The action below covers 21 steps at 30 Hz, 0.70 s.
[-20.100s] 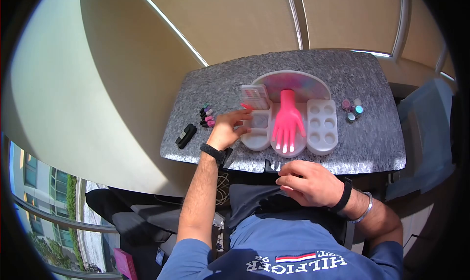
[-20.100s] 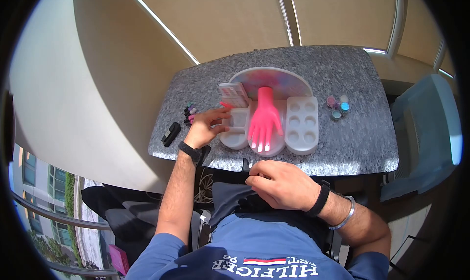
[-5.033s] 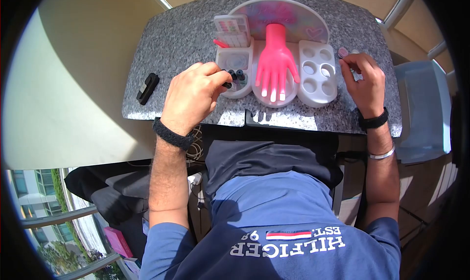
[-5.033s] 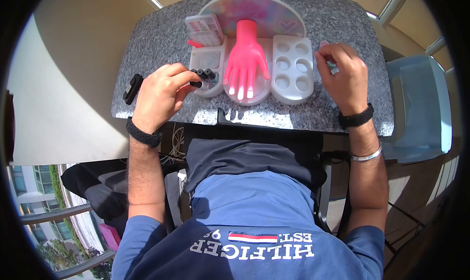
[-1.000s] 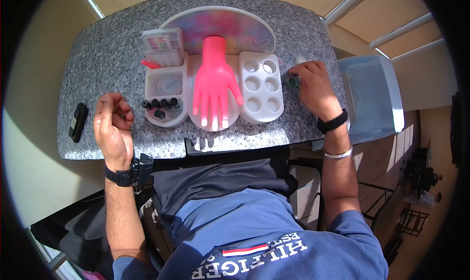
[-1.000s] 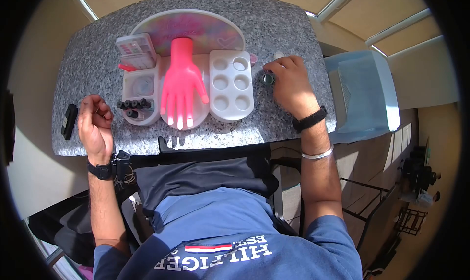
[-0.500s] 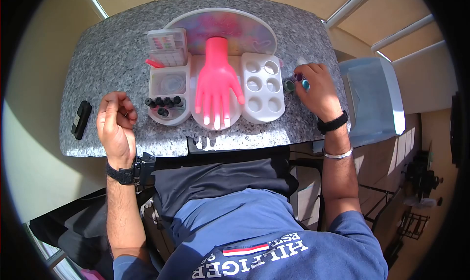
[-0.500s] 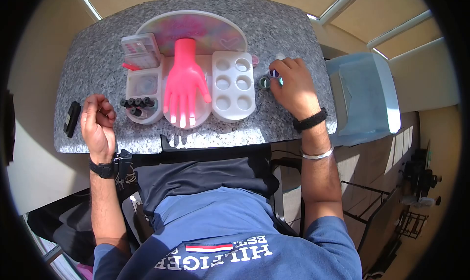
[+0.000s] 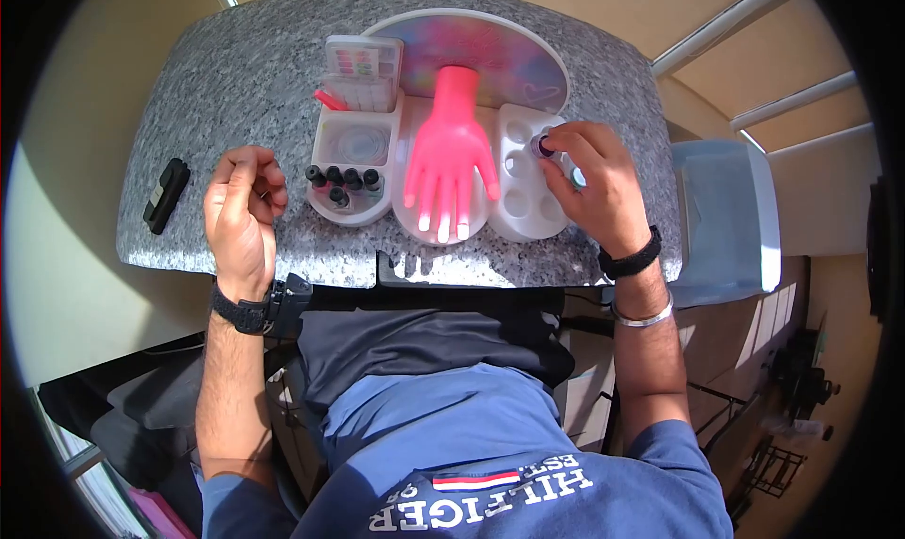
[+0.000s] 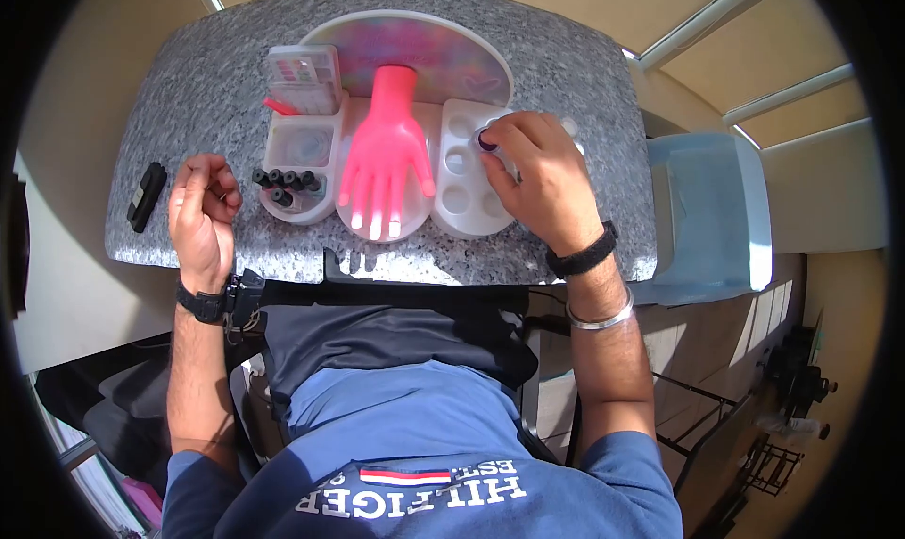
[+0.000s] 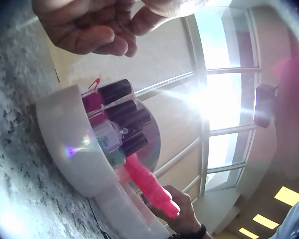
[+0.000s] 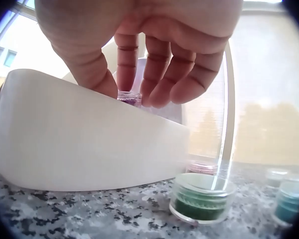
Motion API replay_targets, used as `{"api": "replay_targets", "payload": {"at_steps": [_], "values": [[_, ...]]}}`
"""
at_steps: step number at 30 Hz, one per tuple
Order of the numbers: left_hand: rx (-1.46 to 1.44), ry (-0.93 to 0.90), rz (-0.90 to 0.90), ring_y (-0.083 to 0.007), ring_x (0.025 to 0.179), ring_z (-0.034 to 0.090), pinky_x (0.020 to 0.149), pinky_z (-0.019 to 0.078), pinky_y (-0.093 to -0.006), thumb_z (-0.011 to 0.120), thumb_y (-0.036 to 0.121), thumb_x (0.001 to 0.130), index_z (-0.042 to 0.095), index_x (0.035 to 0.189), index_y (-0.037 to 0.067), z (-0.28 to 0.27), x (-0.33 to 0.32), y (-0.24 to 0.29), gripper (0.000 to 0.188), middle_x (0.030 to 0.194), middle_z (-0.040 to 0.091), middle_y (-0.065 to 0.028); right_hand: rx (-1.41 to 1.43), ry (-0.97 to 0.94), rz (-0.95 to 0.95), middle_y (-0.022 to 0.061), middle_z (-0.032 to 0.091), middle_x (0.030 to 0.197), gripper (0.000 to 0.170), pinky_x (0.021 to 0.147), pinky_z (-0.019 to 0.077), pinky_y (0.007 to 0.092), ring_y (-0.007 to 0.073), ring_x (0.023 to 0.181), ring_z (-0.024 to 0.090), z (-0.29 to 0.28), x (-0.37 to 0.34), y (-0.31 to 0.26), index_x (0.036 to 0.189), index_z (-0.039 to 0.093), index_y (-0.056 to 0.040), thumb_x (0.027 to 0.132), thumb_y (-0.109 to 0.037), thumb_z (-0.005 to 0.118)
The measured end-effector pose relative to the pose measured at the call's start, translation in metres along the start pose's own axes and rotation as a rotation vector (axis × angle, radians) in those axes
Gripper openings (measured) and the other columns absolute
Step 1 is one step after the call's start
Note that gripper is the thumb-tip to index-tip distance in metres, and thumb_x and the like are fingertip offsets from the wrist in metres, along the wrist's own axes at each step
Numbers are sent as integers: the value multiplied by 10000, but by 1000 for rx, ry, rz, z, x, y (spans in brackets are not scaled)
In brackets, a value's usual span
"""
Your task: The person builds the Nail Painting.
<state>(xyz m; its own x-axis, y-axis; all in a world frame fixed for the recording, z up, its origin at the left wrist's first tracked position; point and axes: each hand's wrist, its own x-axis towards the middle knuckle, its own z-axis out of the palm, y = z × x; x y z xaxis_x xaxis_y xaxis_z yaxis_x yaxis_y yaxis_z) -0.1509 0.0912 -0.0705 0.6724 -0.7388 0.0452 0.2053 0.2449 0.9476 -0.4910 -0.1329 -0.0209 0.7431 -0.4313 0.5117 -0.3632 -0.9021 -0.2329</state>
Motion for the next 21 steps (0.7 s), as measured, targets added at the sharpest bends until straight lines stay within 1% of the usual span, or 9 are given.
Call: {"api": "replay_targets", "payload": {"at_steps": [4,8,10,13,16,18,21], "values": [[-6,-14,-6,-104,822,579,731,489,-260,587,279,1160,695,1161,62,-2,-1,0,242,953,655,-16,28,-36,-36,101,753,1106,199,865,592,455,346,1030,715,3,3,-3,1044,751,-49,869,-54,848],[1,-56,-6,-101,832,584,732,490,-261,587,277,1160,695,1156,62,-8,1,-3,240,959,655,-13,30,-44,-1,108,774,1185,180,872,607,445,338,1054,724,6,4,1,1058,779,-39,885,-38,830],[-5,-29,0,-90,795,600,697,480,-245,600,282,1156,707,1151,74,-5,0,-3,234,933,687,-8,33,-29,6,110,780,1227,171,885,614,440,334,1064,727,10,5,0,1067,790,-33,897,-25,812],[-15,-20,3,-80,778,611,679,476,-231,618,291,1150,716,1144,84,-4,0,-4,229,920,707,-3,-8,-48,-20,109,771,1285,226,932,614,436,338,1112,720,10,8,-4,1118,789,-34,897,13,772],[-16,-23,-2,-79,775,612,678,477,-230,623,294,1149,719,1139,87,-4,-1,-3,228,917,707,1,-88,-62,-67,107,760,1320,322,955,609,430,349,1140,704,10,9,-5,1185,779,-41,882,53,727],[-6,-21,-6,-78,771,613,677,479,-230,626,296,1149,720,1135,89,-3,-1,-2,228,914,706,3,-103,-93,-62,108,747,1354,430,991,595,436,366,1173,685,8,8,-5,1250,760,-48,843,79,704],[10,-36,-27,-102,800,587,708,491,-250,598,272,1157,699,1153,58,-6,-1,-2,237,932,652,-7,-98,-123,-58,110,729,1401,564,1036,573,454,384,1206,665,12,8,-7,1324,730,-50,781,95,688]]}}
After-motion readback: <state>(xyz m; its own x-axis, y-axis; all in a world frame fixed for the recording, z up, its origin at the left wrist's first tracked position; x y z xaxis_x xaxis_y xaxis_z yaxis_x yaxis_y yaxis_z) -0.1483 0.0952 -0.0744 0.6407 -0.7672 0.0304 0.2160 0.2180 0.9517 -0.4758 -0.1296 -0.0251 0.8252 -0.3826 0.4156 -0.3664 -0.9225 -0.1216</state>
